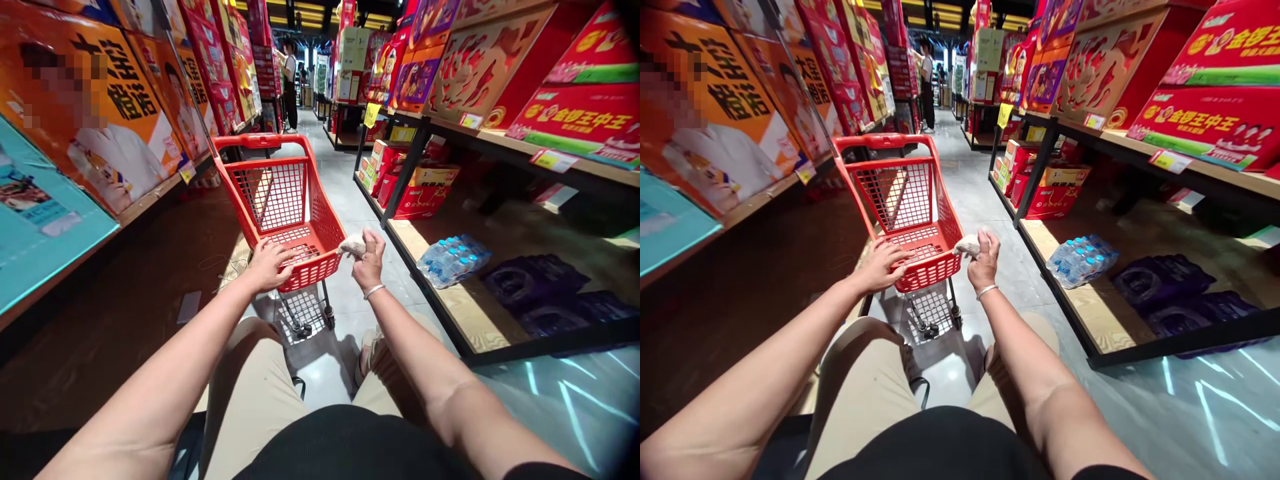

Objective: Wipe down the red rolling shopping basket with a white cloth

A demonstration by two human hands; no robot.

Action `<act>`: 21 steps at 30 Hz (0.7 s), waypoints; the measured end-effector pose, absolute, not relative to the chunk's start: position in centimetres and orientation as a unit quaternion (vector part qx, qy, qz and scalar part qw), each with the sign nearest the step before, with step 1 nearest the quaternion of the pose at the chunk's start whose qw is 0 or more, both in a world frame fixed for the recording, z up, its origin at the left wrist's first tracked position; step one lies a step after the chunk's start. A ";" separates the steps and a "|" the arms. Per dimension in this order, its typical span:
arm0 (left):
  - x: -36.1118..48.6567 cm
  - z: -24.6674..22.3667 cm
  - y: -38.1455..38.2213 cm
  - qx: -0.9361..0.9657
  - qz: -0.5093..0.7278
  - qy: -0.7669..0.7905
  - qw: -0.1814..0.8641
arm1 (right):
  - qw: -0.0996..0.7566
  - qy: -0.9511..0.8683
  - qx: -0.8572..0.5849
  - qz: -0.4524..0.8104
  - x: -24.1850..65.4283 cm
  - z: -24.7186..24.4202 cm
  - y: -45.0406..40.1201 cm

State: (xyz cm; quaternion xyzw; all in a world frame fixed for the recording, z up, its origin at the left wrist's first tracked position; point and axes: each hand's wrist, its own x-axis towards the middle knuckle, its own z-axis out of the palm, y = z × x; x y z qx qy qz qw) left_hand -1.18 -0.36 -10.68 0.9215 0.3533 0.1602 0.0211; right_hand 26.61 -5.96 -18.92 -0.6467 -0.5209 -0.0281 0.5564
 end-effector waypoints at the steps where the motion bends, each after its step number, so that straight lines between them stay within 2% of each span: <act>1: -0.5 -10.9 -1.3 0.917 0.156 0.367 0.003 | 0.518 -0.580 -0.626 -0.052 26.7 -17.2 -5.7; 5: 2.2 -12.5 -4.9 0.887 0.132 0.443 -0.021 | 0.277 -0.763 -0.583 -0.042 25.4 -12.7 -5.1; 8: 2.6 -13.7 -5.6 0.889 0.131 0.438 -0.011 | 0.175 -0.781 -0.599 -0.020 24.6 -11.0 -4.9; 11: 2.1 -14.5 -4.9 0.898 0.136 0.418 0.009 | 0.152 -0.779 -0.608 0.000 24.5 -10.0 -4.7; 17: 1.1 -14.8 -4.1 0.893 0.172 0.416 0.009 | 0.168 -0.769 -0.617 -0.007 23.5 -10.6 -5.8; 21: 0.3 -14.2 -3.5 0.882 0.174 0.437 -0.001 | 0.241 -0.778 -0.580 -0.008 22.9 -12.8 -6.9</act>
